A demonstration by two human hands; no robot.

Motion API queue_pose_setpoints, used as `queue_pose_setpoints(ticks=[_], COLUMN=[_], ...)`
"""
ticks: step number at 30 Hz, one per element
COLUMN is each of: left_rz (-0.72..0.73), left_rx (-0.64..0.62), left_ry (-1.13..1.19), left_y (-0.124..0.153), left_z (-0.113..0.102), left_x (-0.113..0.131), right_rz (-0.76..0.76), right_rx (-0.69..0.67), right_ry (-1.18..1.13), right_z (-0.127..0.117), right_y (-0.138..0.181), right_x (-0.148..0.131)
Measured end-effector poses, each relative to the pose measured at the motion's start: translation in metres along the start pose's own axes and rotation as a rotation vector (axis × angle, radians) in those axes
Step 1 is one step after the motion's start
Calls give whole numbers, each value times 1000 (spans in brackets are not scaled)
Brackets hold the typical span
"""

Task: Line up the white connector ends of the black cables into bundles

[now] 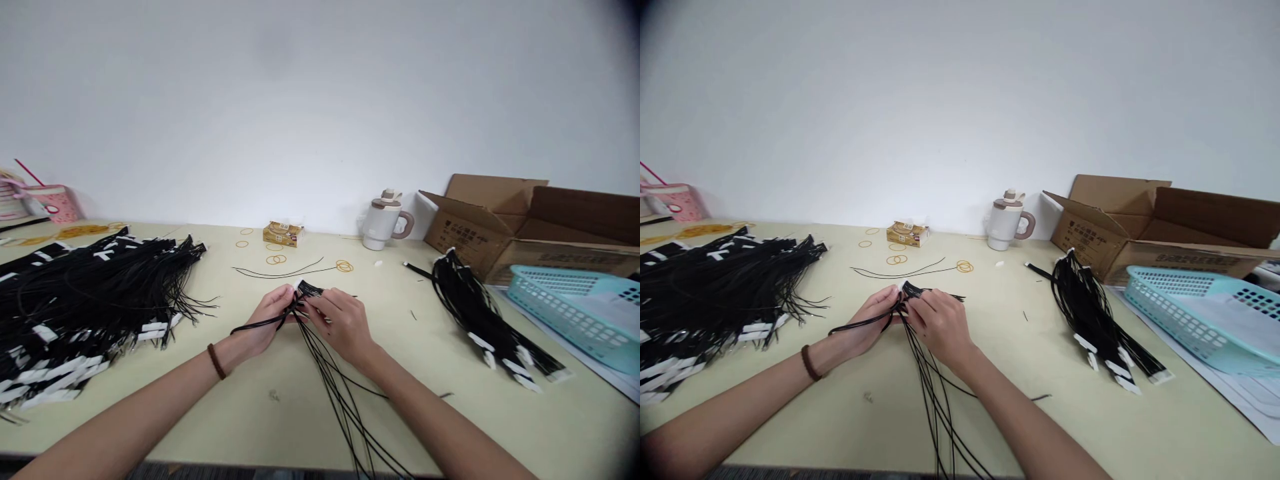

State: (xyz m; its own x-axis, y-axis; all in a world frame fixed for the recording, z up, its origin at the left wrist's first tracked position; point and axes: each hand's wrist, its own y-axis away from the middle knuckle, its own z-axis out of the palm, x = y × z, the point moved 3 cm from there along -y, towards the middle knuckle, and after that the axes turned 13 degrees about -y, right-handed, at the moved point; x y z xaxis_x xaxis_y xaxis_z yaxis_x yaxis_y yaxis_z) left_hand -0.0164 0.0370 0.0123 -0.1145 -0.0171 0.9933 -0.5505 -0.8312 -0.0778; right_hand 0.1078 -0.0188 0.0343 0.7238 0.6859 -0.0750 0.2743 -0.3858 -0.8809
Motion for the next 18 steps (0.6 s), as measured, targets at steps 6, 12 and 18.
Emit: queue_pose_setpoints(ticks=[6,12,18], left_rz=[8,6,5], left_rx=[-7,-14,-30], left_ry=[4,3,-20], left_y=[1,0,0], left_z=[1,0,1], left_x=[1,-2,-1], right_rz=[-10,-15,-20], right_rx=[19,25,25], right_ry=[7,10,15], right_z=[-1,-2,-2], right_y=[0,-1,-1], right_x=[-1,-1,-1])
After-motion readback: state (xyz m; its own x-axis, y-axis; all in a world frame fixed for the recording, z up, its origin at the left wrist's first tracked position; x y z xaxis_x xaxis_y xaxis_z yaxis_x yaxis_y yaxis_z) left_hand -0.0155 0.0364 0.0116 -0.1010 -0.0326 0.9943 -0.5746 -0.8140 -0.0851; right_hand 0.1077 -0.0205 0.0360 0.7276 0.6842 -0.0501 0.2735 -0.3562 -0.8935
